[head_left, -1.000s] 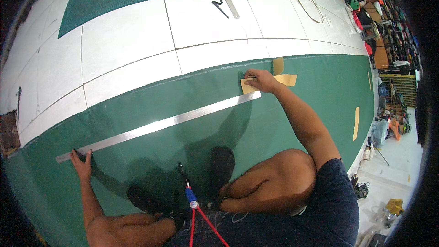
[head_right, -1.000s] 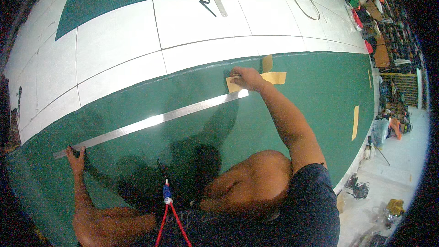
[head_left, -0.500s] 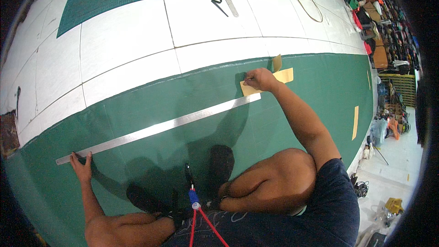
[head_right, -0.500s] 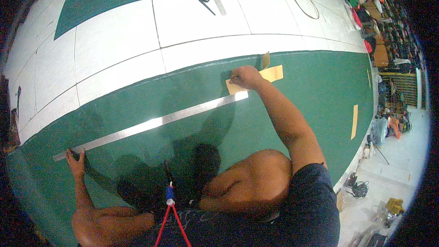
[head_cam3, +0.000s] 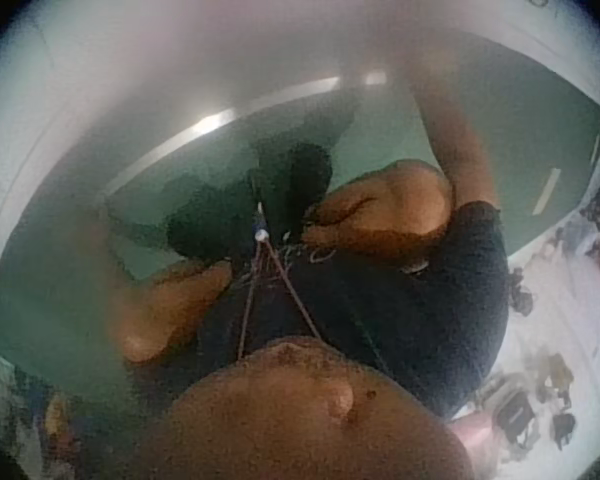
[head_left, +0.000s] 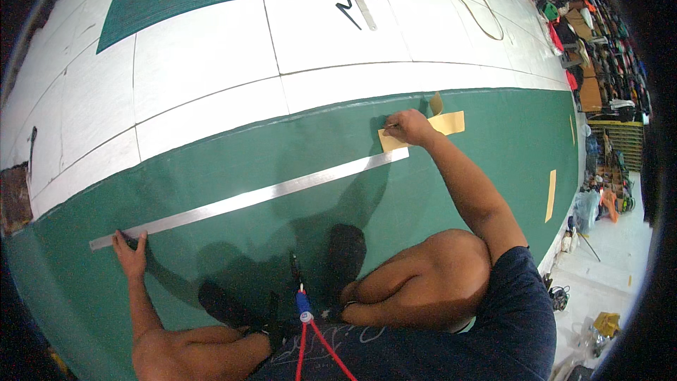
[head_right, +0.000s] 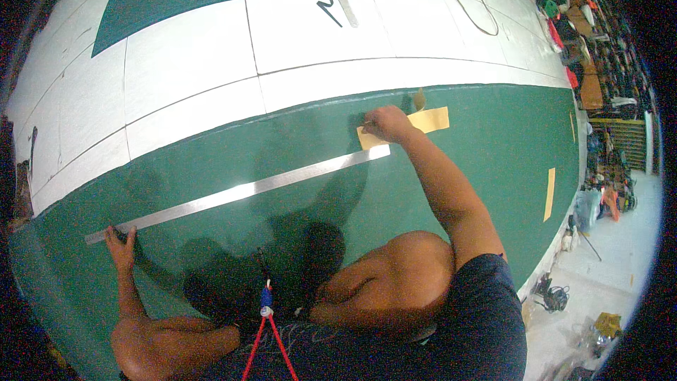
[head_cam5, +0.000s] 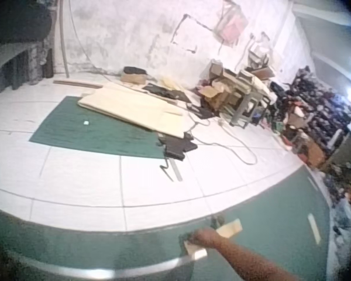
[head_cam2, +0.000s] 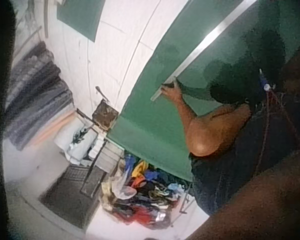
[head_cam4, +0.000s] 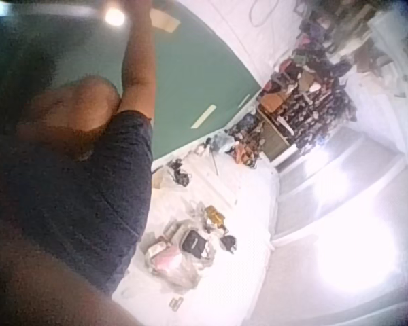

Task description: The person places a metal ruler on a green floor mat and uses a small yellow block to mark or rub along the ruler's edge. They reposition the ruler multiple times and repeat the marking action across different sections of the mat.

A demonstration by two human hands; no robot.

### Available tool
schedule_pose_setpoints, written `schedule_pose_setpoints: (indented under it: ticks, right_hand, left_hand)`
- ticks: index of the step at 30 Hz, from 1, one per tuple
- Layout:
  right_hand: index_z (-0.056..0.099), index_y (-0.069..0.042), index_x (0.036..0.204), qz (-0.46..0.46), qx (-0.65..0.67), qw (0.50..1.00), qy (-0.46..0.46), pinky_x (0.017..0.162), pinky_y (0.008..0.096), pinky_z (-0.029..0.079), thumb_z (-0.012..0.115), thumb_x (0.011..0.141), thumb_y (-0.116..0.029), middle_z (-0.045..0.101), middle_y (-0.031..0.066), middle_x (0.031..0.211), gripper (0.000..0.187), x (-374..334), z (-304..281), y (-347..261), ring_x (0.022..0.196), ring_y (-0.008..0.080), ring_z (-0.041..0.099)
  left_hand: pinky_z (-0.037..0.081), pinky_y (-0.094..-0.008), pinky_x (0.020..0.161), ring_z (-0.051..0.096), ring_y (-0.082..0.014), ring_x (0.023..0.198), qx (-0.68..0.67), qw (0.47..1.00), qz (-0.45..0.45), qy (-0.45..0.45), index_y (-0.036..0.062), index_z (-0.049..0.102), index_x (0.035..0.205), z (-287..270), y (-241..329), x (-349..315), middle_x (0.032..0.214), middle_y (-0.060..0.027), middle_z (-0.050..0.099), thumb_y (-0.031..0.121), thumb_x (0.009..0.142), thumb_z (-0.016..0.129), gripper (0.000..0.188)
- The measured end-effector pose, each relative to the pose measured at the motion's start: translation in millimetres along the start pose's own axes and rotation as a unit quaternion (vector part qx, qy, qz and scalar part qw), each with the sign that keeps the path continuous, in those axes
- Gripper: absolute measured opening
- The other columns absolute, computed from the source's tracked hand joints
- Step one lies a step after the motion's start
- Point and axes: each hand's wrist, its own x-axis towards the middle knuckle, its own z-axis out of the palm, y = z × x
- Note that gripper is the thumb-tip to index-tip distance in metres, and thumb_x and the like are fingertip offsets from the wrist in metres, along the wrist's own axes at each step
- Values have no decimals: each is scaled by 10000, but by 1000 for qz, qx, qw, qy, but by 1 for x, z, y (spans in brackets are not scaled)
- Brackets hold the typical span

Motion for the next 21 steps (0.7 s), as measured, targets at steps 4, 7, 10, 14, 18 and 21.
schedule_pose_setpoints:
  ticks: [4,7,10,14,18,21]
  right_hand:
    - [688,-46,950,-18,20,1000,-6,754,467,522,717,858,-291,700,177,907,263,11,0,-10,867,385,666]
    - [661,-11,938,39,19,998,-38,732,441,508,705,842,-216,684,200,878,230,12,-22,-24,802,356,666]
    - [660,3,920,31,63,992,-103,714,406,511,682,836,-161,677,156,822,186,34,-71,-103,760,269,660]
    - [665,-3,1020,-126,-13,975,-182,875,477,516,683,851,-236,688,209,986,288,72,-97,-209,951,395,650]
    - [668,-14,1087,-256,40,956,-140,922,480,503,683,888,-301,675,209,1088,350,128,-52,-320,1023,384,642]
    - [684,-38,1086,-204,114,964,-127,889,486,518,677,896,-327,678,215,1089,345,155,-6,-380,1009,393,649]
  left_hand:
    - [233,-471,1193,272,-425,1450,4,1000,3,-8,-73,319,1484,-4,-17,-4,1563,-290,261,504,811,756,989]
    - [223,-466,1198,291,-417,1442,-28,999,14,20,-91,329,1469,-10,15,-6,1543,-293,307,498,776,789,1019]
    - [264,-486,1173,319,-447,1413,-38,997,15,68,-76,394,1424,-19,27,-16,1517,-313,319,578,743,781,1020]
    - [250,-531,1163,313,-457,1405,-57,994,16,92,-66,412,1411,-10,46,-21,1515,-310,306,617,722,773,1035]
    - [216,-574,1160,304,-454,1402,-55,988,12,142,-60,398,1422,-4,28,-32,1500,-295,316,611,715,779,1047]
    - [198,-596,1158,299,-451,1403,-78,985,19,150,-57,392,1422,1,34,-28,1493,-289,321,603,713,785,1046]
